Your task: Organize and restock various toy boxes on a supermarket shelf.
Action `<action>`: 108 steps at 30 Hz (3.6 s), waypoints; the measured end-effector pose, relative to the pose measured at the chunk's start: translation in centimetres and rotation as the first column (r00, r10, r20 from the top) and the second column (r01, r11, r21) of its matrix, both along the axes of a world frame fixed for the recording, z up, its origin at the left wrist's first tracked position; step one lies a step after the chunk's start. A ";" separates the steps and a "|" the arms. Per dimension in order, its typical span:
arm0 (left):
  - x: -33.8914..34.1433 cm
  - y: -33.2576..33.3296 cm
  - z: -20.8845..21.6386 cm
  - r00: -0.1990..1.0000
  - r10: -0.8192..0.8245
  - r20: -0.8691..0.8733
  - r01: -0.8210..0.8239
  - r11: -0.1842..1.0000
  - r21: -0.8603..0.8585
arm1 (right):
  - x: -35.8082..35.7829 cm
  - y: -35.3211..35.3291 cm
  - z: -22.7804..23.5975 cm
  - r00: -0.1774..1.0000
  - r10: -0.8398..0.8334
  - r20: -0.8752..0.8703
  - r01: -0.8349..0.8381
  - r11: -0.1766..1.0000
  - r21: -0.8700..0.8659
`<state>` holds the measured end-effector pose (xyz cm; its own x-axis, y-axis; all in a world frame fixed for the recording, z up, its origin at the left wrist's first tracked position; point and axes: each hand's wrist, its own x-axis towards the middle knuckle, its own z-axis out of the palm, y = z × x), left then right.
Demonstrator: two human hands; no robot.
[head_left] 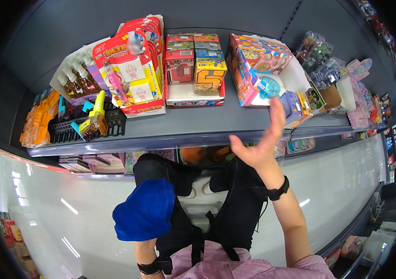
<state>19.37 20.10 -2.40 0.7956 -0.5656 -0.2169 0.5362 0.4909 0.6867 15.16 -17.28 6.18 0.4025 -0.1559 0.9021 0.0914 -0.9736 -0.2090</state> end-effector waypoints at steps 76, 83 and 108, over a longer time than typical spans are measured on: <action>-0.8 0.0 -0.8 0.999 -0.041 -0.025 0.042 0.999 0.034 | -1.8 -2.0 2.8 0.746 -0.541 -0.389 0.494 0.841 -0.221; -1.5 -1.1 -0.3 0.988 -0.059 0.146 0.021 0.968 0.250 | -1.4 -0.7 3.9 0.612 -0.673 -0.415 0.614 0.735 -0.286; -0.7 -0.2 -1.3 0.991 -0.042 -0.125 0.039 0.999 -0.021 | -0.1 -2.6 3.1 0.686 -0.659 -0.309 0.631 0.750 -0.197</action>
<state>18.65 19.88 -3.71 0.7393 -0.6016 -0.3026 0.6369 0.4788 0.6042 15.05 -19.84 9.30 0.5038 -0.4363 0.7455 -0.6276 -0.7779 -0.0311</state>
